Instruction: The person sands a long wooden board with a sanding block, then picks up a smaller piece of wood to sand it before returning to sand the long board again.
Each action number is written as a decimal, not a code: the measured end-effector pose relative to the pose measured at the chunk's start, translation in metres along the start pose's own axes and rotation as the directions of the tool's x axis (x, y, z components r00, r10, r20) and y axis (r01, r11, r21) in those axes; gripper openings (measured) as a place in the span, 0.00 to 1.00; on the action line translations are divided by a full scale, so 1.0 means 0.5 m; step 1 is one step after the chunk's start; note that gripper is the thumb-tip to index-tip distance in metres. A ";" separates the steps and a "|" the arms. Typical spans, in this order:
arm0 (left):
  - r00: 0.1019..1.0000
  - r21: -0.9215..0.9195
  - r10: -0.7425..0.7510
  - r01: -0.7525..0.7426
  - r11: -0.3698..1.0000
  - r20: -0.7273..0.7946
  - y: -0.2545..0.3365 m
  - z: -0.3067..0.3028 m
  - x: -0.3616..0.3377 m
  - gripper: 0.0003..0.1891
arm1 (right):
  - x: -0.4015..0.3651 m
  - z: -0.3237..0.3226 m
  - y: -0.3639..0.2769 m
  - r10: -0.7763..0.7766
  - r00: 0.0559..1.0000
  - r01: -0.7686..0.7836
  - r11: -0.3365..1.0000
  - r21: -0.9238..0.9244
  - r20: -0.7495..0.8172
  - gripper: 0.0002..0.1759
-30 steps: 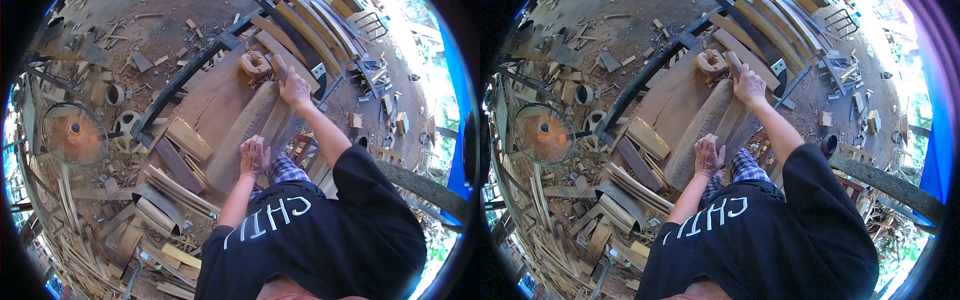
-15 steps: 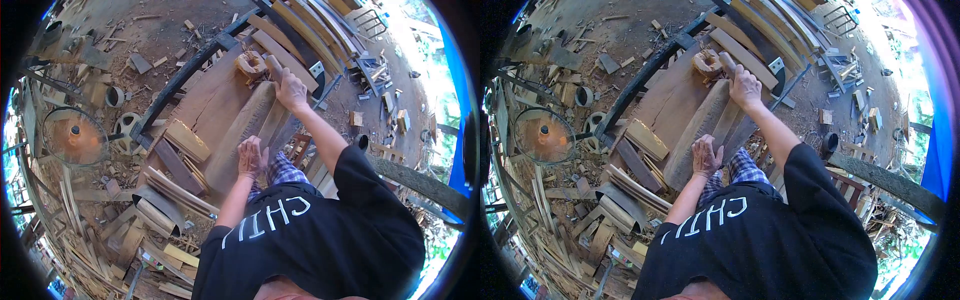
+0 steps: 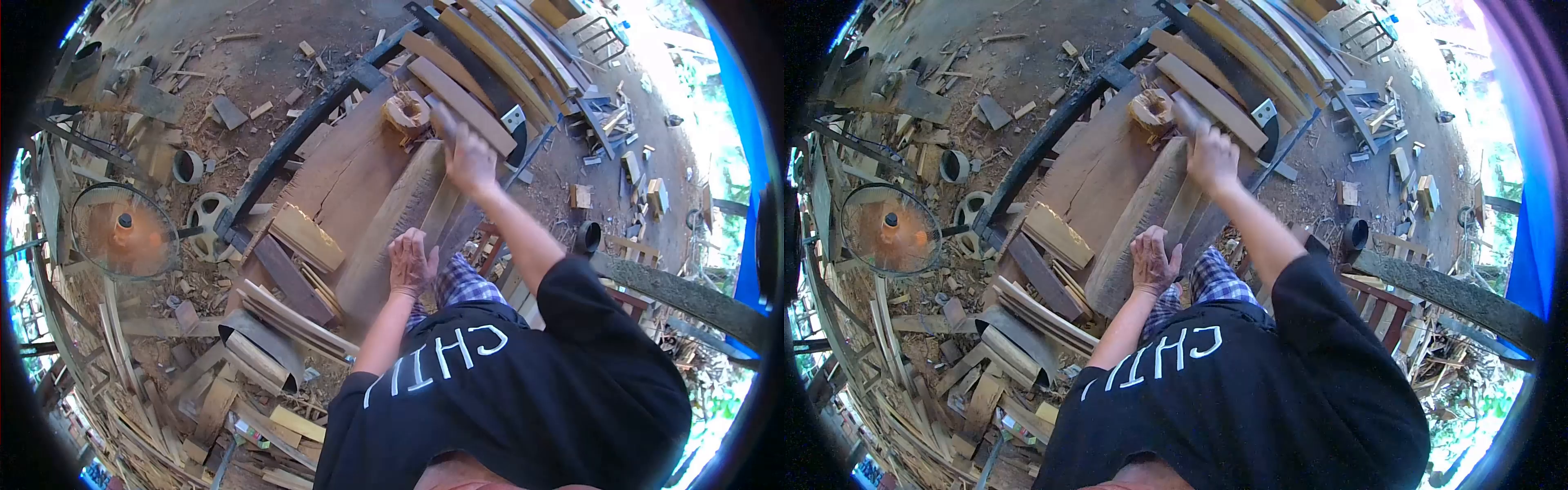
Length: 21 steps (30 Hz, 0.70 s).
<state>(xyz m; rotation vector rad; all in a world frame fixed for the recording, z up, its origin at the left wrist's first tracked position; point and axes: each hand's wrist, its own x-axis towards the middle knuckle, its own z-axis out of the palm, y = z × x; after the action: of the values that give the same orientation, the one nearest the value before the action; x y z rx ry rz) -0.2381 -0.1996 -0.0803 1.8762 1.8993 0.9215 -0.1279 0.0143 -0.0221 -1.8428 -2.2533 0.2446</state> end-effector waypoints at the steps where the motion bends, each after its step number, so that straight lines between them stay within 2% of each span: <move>1: 1.000 -0.002 0.007 -0.007 1.000 -0.006 -0.001 0.001 -0.002 0.27 | -0.064 0.000 -0.021 0.008 1.000 -0.008 1.000 0.024 0.014 0.19; 3: 1.000 0.018 -0.012 0.011 1.000 0.025 -0.007 0.005 -0.011 0.28 | -0.202 0.011 -0.048 -0.096 0.986 0.099 0.995 -0.012 0.135 0.20; 4: 0.997 0.047 -0.042 0.039 0.998 0.061 -0.005 0.006 -0.012 0.28 | -0.203 0.004 -0.042 -0.091 0.986 0.095 0.995 -0.019 0.136 0.20; 6: 0.999 0.016 -0.022 0.021 1.000 0.032 -0.002 0.007 -0.006 0.28 | -0.207 -0.008 -0.027 -0.242 0.955 0.246 0.969 -0.005 0.170 0.20; 7: 1.000 -0.009 -0.005 0.005 1.000 -0.001 0.000 0.002 -0.005 0.28 | -0.153 0.000 -0.006 -0.212 0.970 0.213 0.977 0.006 0.119 0.21; 8: 1.000 -0.010 -0.011 0.011 1.000 0.009 0.003 -0.003 -0.001 0.28 | -0.088 -0.005 -0.005 -0.091 0.996 0.090 0.996 0.021 0.018 0.20; 9: 1.000 -0.002 -0.020 0.020 1.000 0.009 0.000 -0.001 0.003 0.28 | -0.021 -0.015 -0.002 0.041 0.996 -0.035 0.996 -0.084 0.079 0.20; 10: 1.000 -0.014 -0.021 0.022 1.000 0.011 0.000 -0.001 0.000 0.28 | 0.033 -0.007 0.019 0.061 0.994 -0.054 0.996 -0.074 0.089 0.22; 11: 1.000 -0.030 -0.019 0.019 0.999 0.007 0.001 -0.001 -0.002 0.28 | 0.066 -0.016 0.023 0.095 0.982 -0.084 0.994 -0.069 0.164 0.23; 13: 1.000 -0.032 -0.018 0.018 0.999 -0.005 0.003 0.000 -0.002 0.28 | 0.038 -0.005 0.013 0.009 1.000 -0.008 0.993 -0.114 0.005 0.21; 15: 1.000 -0.024 -0.009 0.009 1.000 -0.007 -0.001 0.001 -0.003 0.28 | -0.075 0.008 -0.015 -0.078 0.996 0.077 0.996 -0.034 -0.046 0.19; 17: 1.000 -0.009 -0.022 0.022 1.000 0.020 -0.010 0.012 -0.012 0.28 | -0.213 0.005 -0.047 -0.168 0.969 0.183 0.980 -0.072 0.181 0.19; 19: 0.997 0.015 -0.048 0.047 0.999 0.067 -0.005 0.007 -0.010 0.29 | -0.202 -0.011 -0.036 -0.213 0.957 0.223 0.974 -0.032 0.196 0.20; 20: 0.999 0.006 -0.028 0.028 1.000 0.029 -0.005 0.010 -0.005 0.28 | -0.187 -0.014 -0.029 -0.269 0.941 0.272 0.962 0.015 0.205 0.21; 21: 1.000 -0.001 -0.016 0.016 1.000 -0.005 -0.001 0.005 -0.004 0.28 | -0.140 -0.008 -0.020 -0.233 0.971 0.230 0.971 0.062 0.049 0.20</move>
<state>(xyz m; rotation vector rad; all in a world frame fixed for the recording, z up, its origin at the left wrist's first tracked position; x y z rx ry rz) -0.2365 -0.2008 -0.0829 1.8576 1.9137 0.9230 -0.1231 -0.0562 -0.0201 -1.5458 -2.4463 0.3194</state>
